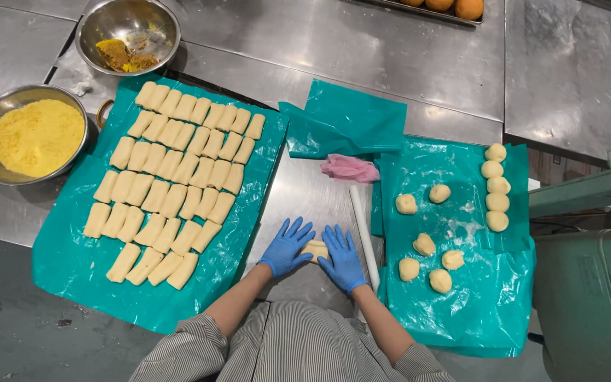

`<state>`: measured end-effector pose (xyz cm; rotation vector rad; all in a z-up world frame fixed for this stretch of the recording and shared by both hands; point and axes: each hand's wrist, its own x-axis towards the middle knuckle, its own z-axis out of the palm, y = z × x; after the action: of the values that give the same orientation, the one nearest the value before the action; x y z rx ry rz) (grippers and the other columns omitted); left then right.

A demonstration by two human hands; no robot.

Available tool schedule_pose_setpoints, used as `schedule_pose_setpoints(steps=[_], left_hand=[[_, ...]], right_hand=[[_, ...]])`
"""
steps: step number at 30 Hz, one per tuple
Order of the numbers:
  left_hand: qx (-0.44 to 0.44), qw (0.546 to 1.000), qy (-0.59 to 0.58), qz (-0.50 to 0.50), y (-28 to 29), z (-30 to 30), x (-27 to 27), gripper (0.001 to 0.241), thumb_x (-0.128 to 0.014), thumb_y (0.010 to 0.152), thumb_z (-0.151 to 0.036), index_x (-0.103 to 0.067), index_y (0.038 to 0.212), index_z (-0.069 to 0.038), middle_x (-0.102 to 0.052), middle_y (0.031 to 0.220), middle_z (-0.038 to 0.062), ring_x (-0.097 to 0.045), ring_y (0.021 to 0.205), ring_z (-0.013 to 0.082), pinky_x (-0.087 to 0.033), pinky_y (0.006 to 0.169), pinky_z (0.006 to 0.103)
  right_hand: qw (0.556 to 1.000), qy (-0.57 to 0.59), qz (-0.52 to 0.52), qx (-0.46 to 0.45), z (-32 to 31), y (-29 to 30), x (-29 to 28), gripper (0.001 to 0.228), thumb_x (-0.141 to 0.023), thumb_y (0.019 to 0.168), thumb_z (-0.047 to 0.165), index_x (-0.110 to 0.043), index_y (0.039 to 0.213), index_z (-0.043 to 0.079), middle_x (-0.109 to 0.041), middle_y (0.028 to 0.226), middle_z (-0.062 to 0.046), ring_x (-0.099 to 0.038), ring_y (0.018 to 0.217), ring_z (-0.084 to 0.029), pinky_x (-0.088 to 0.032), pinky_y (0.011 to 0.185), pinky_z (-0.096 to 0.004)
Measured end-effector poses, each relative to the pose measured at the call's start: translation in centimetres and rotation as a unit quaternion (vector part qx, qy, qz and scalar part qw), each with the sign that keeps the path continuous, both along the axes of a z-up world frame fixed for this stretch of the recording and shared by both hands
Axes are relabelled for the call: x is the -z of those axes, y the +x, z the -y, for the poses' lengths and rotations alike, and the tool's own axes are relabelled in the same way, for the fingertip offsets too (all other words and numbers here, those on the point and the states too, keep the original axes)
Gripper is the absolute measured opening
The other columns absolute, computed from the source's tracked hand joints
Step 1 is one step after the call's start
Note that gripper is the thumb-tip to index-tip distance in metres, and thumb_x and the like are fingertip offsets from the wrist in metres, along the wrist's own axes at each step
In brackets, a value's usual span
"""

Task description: Rolling out dough balls with a rolling pin and shaping them into rectangular rolls in a bakery kitchen.

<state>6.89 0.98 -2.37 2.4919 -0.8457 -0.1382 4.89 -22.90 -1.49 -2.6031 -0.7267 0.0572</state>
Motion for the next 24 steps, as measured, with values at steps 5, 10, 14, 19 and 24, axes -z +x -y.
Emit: schedule_pose_setpoints(steps=[5, 10, 14, 19, 24], left_hand=[[-0.021, 0.996, -0.075, -0.050, -2.6, -0.1, 2.1, 0.059, -0.059, 0.100, -0.046, -0.056, 0.146, -0.008, -0.049, 0.157, 0.012, -0.034, 0.153, 0.0313, -0.019, 0.129, 0.0507], [-0.026, 0.990, -0.113, -0.078, -2.2, -0.1, -0.6, 0.051, -0.061, 0.101, -0.045, -0.062, 0.139, -0.011, -0.058, 0.148, 0.009, -0.050, 0.142, 0.0255, -0.032, 0.129, 0.0463], [-0.039, 0.994, -0.071, 0.077, -1.2, 0.2, -3.5, 0.059, -0.077, 0.079, -0.041, -0.064, 0.123, -0.004, -0.058, 0.136, 0.023, -0.047, 0.133, 0.0439, -0.027, 0.111, 0.0568], [-0.010, 0.985, -0.174, -0.019, -3.1, 1.0, 0.3, 0.035, -0.077, 0.087, -0.030, -0.065, 0.113, -0.009, -0.067, 0.120, 0.013, -0.057, 0.130, 0.0350, -0.036, 0.115, 0.0483], [-0.016, 0.983, -0.181, -0.014, -4.3, 1.4, 1.9, 0.025, -0.072, 0.093, -0.020, -0.063, 0.115, -0.013, -0.063, 0.104, 0.009, -0.061, 0.101, 0.0304, -0.048, 0.093, 0.0411]], right_hand=[[0.997, 0.071, 0.019, 0.031, -0.1, -1.7, 1.4, 0.055, -0.070, 0.093, 0.034, -0.057, 0.139, 0.008, -0.055, 0.149, -0.014, -0.041, 0.147, -0.033, -0.027, 0.122, -0.050], [0.989, 0.127, 0.052, 0.050, -0.6, -2.2, 0.4, 0.047, -0.076, 0.088, 0.032, -0.062, 0.127, 0.010, -0.066, 0.127, -0.010, -0.058, 0.129, -0.031, -0.041, 0.111, -0.046], [0.992, 0.117, 0.003, 0.056, -1.5, -1.8, -1.9, 0.057, -0.079, 0.082, 0.033, -0.064, 0.129, 0.003, -0.063, 0.115, -0.014, -0.059, 0.109, -0.035, -0.043, 0.098, -0.047], [0.988, 0.066, -0.131, 0.043, -1.4, 0.4, -1.3, 0.033, -0.082, 0.078, 0.034, -0.077, 0.103, 0.013, -0.064, 0.094, -0.010, -0.062, 0.094, -0.031, -0.047, 0.090, -0.044], [0.959, 0.122, -0.257, 0.005, -1.2, 0.9, -0.9, 0.025, -0.081, 0.079, 0.023, -0.072, 0.094, 0.007, -0.068, 0.094, -0.010, -0.066, 0.090, -0.032, -0.053, 0.081, -0.039]])
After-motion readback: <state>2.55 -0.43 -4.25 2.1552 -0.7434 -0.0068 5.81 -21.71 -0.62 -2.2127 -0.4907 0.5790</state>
